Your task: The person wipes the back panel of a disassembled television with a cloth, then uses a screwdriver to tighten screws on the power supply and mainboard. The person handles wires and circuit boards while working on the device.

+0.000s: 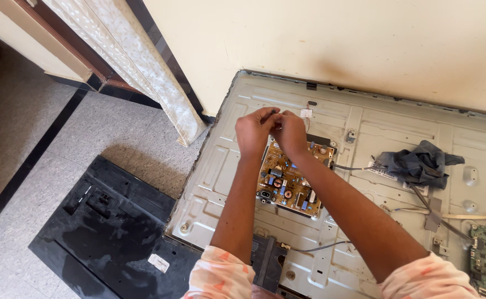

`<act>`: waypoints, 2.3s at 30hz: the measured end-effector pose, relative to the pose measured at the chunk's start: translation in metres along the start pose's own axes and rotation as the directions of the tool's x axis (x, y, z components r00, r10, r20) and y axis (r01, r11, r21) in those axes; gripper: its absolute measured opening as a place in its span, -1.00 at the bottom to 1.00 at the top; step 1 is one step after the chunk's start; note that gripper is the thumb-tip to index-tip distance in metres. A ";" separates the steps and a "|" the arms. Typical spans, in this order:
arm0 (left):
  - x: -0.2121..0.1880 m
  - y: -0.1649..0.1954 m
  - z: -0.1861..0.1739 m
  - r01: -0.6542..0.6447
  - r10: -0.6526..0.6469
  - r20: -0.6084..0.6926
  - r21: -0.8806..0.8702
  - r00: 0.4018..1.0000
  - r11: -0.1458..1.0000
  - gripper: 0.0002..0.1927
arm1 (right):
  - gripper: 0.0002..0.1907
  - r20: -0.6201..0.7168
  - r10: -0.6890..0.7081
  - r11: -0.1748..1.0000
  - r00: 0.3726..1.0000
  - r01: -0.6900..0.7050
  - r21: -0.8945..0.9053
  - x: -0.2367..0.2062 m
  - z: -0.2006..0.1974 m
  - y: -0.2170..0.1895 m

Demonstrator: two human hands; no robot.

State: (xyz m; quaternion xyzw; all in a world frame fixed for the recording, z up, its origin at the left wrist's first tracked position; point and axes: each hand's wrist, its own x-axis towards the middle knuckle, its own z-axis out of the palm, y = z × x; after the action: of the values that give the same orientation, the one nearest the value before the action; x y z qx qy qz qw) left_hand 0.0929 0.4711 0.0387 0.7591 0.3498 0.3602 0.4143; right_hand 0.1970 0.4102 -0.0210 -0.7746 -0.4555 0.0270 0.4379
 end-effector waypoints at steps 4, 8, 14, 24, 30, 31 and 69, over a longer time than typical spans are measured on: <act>0.000 0.001 -0.005 -0.050 0.051 0.003 -0.107 0.999 0.993 -0.75 | -0.77 0.077 0.049 0.966 0.996 -0.067 0.250 0.006 -0.005 -0.003; -0.003 0.004 -0.006 -0.108 0.106 -0.032 -0.071 0.994 0.992 -0.75 | -0.72 0.148 -0.060 0.956 0.987 0.014 0.292 0.011 -0.013 -0.003; -0.001 0.011 -0.001 0.079 -0.073 -0.047 0.126 0.996 0.989 -0.81 | -0.77 0.063 0.103 0.976 0.993 -0.113 0.187 0.004 -0.013 -0.005; 0.000 0.000 0.002 -0.043 0.039 -0.070 -0.044 0.997 0.998 -0.79 | -0.76 -0.026 0.012 0.987 1.000 -0.008 0.159 -0.001 -0.010 -0.004; 0.002 0.002 -0.005 -0.062 0.061 -0.017 -0.074 0.998 0.995 -0.81 | -0.74 0.124 0.005 0.984 0.992 -0.027 0.176 0.005 -0.009 -0.002; 0.002 0.001 -0.005 -0.107 0.107 -0.008 -0.133 0.994 0.985 -0.79 | -0.73 0.134 -0.014 0.977 0.991 -0.015 0.213 0.006 -0.010 -0.001; -0.013 -0.005 0.003 -0.134 0.134 -0.049 -0.013 0.990 0.991 -0.75 | -0.79 0.132 0.042 0.967 0.990 -0.073 0.245 -0.004 -0.005 0.020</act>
State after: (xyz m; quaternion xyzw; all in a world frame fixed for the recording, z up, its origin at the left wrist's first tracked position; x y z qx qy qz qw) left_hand 0.0875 0.4613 0.0297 0.7686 0.3050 0.4082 0.3869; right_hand 0.2105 0.4004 -0.0334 -0.7233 -0.4523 0.1452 0.5012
